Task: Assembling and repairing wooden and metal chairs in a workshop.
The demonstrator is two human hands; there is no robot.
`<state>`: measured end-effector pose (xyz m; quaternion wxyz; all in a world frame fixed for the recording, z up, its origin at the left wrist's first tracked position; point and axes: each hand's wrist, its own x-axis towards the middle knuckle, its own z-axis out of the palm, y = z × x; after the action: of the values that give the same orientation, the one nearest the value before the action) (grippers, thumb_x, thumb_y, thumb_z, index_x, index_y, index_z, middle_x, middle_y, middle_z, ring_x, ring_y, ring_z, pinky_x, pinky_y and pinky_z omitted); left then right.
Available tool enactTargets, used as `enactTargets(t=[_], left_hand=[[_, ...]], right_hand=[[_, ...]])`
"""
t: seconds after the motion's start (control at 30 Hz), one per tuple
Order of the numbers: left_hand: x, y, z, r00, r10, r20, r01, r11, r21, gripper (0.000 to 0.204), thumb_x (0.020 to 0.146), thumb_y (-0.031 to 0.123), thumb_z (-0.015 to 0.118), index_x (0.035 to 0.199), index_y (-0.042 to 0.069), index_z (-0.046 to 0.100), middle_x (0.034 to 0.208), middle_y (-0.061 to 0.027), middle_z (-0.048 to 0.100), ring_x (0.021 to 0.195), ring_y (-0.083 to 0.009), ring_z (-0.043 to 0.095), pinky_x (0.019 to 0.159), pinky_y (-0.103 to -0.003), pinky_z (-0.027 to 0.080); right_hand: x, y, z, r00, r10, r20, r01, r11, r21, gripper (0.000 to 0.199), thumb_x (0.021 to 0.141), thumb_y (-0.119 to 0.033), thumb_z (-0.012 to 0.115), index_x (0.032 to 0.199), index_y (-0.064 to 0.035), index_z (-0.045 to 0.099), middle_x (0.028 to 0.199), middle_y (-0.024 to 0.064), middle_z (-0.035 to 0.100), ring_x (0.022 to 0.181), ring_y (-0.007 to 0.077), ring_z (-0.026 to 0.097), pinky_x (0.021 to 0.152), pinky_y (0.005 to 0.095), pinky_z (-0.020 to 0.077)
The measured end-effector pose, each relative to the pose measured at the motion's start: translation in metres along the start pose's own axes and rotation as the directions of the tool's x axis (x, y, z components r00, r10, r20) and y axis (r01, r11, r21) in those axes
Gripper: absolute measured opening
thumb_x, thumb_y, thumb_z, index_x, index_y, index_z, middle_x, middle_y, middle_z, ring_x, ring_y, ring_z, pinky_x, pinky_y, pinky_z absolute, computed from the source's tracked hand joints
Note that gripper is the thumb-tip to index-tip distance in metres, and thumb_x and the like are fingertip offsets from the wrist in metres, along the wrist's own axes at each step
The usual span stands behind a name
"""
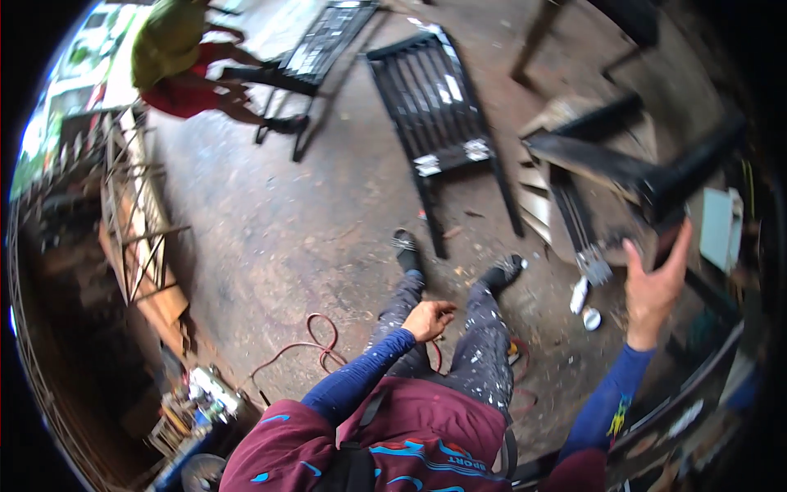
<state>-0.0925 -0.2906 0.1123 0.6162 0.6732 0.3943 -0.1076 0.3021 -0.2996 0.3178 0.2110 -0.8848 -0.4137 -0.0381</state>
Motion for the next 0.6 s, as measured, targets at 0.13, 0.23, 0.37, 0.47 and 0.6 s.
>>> enactTargets(t=[0.13, 0.23, 0.37, 0.47, 0.6], left_hand=[[-0.026, -0.042, -0.051, 0.986, -0.126, -0.106, 0.129, 0.991, 0.019, 0.031, 0.088, 0.024, 0.062, 0.111, 0.004, 0.069, 0.1, -0.0226, 0.069, 0.095, -0.0387, 0.067, 0.084, -0.044, 0.053], [-0.047, -0.087, -0.091, 0.956, -0.234, -0.177, 0.253, 0.963, 0.092, 0.033, 0.086, 0.027, 0.062, 0.11, 0.007, 0.07, 0.1, -0.0217, 0.07, 0.095, -0.0384, 0.067, 0.086, -0.044, 0.053], [-0.078, -0.15, -0.126, 0.874, -0.425, -0.235, 0.439, 0.899, 0.008, 0.034, 0.086, 0.026, 0.062, 0.112, 0.006, 0.071, 0.104, -0.0202, 0.071, 0.1, -0.0332, 0.068, 0.09, -0.038, 0.053], [-0.108, -0.191, -0.136, 0.816, -0.519, -0.254, 0.532, 0.847, -0.019, 0.035, 0.086, 0.029, 0.061, 0.112, 0.008, 0.072, 0.106, -0.019, 0.071, 0.101, -0.033, 0.068, 0.092, -0.038, 0.052], [-0.146, -0.227, -0.132, 0.778, -0.574, -0.257, 0.595, 0.804, 0.007, 0.034, 0.084, 0.03, 0.06, 0.106, 0.009, 0.074, 0.104, -0.0191, 0.071, 0.101, -0.0342, 0.067, 0.093, -0.041, 0.052]], right_hand=[[-0.001, -0.007, 0.001, 0.998, 0.051, -0.027, -0.052, 0.998, -0.027, 0.079, 0.081, -0.005, 0.072, 0.15, -0.0043, 0.033, 0.144, 0.0254, 0.046, 0.13, 0.0412, 0.047, 0.108, 0.0413, 0.038], [-0.002, -0.007, 0.003, 0.999, -0.031, -0.043, 0.029, 0.999, -0.042, 0.079, 0.081, -0.001, 0.067, 0.15, -0.0043, 0.03, 0.144, 0.0261, 0.045, 0.129, 0.0413, 0.048, 0.107, 0.0418, 0.0386], [0.001, -0.025, -0.001, 1.0, -0.006, -0.016, 0.004, 0.995, -0.102, 0.08, 0.085, -0.011, 0.069, 0.152, -0.0038, 0.027, 0.147, 0.0252, 0.041, 0.134, 0.0404, 0.043, 0.111, 0.0441, 0.0343], [-0.008, -0.059, -0.006, 0.965, -0.17, -0.201, 0.081, 0.919, -0.386, 0.081, 0.087, -0.019, 0.073, 0.151, -0.0009, 0.027, 0.149, 0.0242, 0.039, 0.136, 0.0399, 0.04, 0.113, 0.0439, 0.0323], [-0.068, -0.11, 0.005, 0.961, -0.235, -0.146, 0.212, 0.965, -0.157, 0.049, 0.094, -0.016, 0.059, 0.136, 0.0069, 0.045, 0.134, 0.0227, 0.051, 0.126, 0.038, 0.048, 0.108, 0.0482, 0.0343]])
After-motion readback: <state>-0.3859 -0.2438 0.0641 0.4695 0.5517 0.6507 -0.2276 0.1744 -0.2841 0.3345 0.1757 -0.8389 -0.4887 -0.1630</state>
